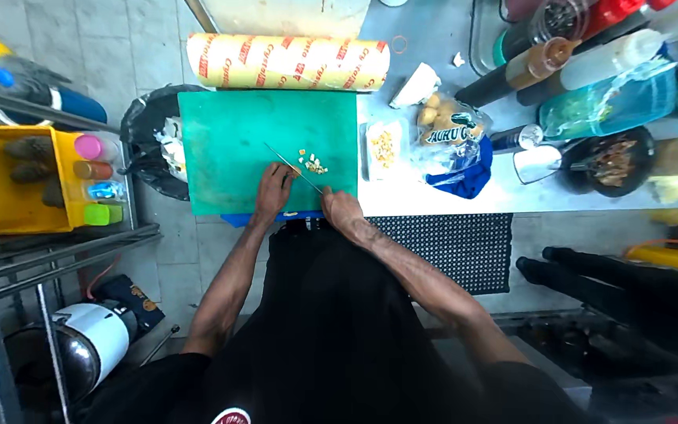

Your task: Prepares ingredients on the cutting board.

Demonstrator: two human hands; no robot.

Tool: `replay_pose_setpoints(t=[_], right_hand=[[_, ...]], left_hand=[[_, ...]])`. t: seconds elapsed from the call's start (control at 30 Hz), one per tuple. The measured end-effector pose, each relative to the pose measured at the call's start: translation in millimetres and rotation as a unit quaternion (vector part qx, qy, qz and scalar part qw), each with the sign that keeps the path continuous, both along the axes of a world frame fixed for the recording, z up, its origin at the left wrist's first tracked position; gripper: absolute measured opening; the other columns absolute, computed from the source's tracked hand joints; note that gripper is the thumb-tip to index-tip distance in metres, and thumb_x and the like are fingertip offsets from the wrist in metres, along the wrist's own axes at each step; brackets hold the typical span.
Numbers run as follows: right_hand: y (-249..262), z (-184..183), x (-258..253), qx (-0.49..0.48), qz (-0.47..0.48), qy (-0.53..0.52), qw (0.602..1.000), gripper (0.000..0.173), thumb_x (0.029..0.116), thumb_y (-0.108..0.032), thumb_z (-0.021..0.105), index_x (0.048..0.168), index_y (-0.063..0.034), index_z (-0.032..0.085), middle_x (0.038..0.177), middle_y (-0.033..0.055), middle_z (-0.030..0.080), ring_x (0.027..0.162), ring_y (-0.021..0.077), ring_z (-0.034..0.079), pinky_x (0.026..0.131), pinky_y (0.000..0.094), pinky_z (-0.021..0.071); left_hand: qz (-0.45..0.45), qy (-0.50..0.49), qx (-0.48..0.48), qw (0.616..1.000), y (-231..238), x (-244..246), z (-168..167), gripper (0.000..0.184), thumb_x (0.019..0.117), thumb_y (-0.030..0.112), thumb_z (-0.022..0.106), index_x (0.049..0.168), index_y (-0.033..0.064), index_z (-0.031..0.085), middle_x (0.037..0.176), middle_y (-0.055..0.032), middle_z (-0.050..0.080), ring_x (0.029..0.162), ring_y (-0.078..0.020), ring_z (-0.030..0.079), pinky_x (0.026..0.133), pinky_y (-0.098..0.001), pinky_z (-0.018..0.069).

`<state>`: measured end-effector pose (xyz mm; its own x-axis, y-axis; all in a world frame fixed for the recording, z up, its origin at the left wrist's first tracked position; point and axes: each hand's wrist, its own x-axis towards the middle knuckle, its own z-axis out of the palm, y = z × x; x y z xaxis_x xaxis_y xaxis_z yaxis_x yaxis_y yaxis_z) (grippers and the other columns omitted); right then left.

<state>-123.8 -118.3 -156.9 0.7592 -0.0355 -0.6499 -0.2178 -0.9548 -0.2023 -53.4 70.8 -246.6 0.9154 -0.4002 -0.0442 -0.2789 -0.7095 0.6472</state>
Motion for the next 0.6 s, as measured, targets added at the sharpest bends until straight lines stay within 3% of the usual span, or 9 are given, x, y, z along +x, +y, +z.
replay_pose_setpoints(t=[0.13, 0.33, 0.47, 0.6], right_hand=[[12, 24, 6, -0.031, 0.004, 0.047, 0.998, 0.024, 0.1062, -0.018, 0.046, 0.122, -0.0035, 0.057, 0.101, 0.0226, 0.069, 0.093, 0.0423, 0.072, 0.07, 0.0558, 0.0584], [33, -35, 27, 0.0, -0.02, -0.023, 1.0, 0.024, 0.1073, -0.021, 0.045, 0.123, -0.0073, 0.058, 0.097, 0.0205, 0.07, 0.091, 0.0412, 0.072, 0.07, 0.0553, 0.0588], [34, -5, 32, -0.01, -0.012, 0.003, 1.0, 0.022, 0.1042, -0.014, 0.049, 0.123, -0.0055, 0.058, 0.102, 0.0209, 0.069, 0.095, 0.0405, 0.071, 0.072, 0.0543, 0.0587], [36, 14, 23, -0.008, -0.021, 0.038, 0.999, 0.022, 0.1048, -0.017, 0.048, 0.12, -0.0045, 0.059, 0.102, 0.0211, 0.069, 0.094, 0.0401, 0.072, 0.07, 0.0546, 0.0591]], left_hand=[[-0.004, -0.003, -0.001, 1.0, 2, 2, -1, 0.02, 0.103, 0.018, 0.058, 0.11, 0.0039, 0.07, 0.118, -0.0158, 0.066, 0.109, -0.0278, 0.066, 0.096, -0.0411, 0.0557], [-0.004, -0.015, -0.022, 1.0, 7, 0, -5, 0.021, 0.1036, 0.018, 0.058, 0.111, 0.0037, 0.071, 0.121, -0.0153, 0.067, 0.113, -0.0256, 0.066, 0.1, -0.0385, 0.0548], [-0.015, -0.028, -0.039, 0.999, 8, 0, -3, 0.019, 0.104, 0.014, 0.057, 0.109, 0.0033, 0.072, 0.119, -0.0147, 0.069, 0.114, -0.025, 0.066, 0.103, -0.0375, 0.053], [0.0, -0.039, -0.037, 0.999, 9, -1, -7, 0.019, 0.1039, 0.016, 0.058, 0.106, 0.0032, 0.072, 0.115, -0.0147, 0.068, 0.113, -0.0257, 0.065, 0.102, -0.038, 0.0532]])
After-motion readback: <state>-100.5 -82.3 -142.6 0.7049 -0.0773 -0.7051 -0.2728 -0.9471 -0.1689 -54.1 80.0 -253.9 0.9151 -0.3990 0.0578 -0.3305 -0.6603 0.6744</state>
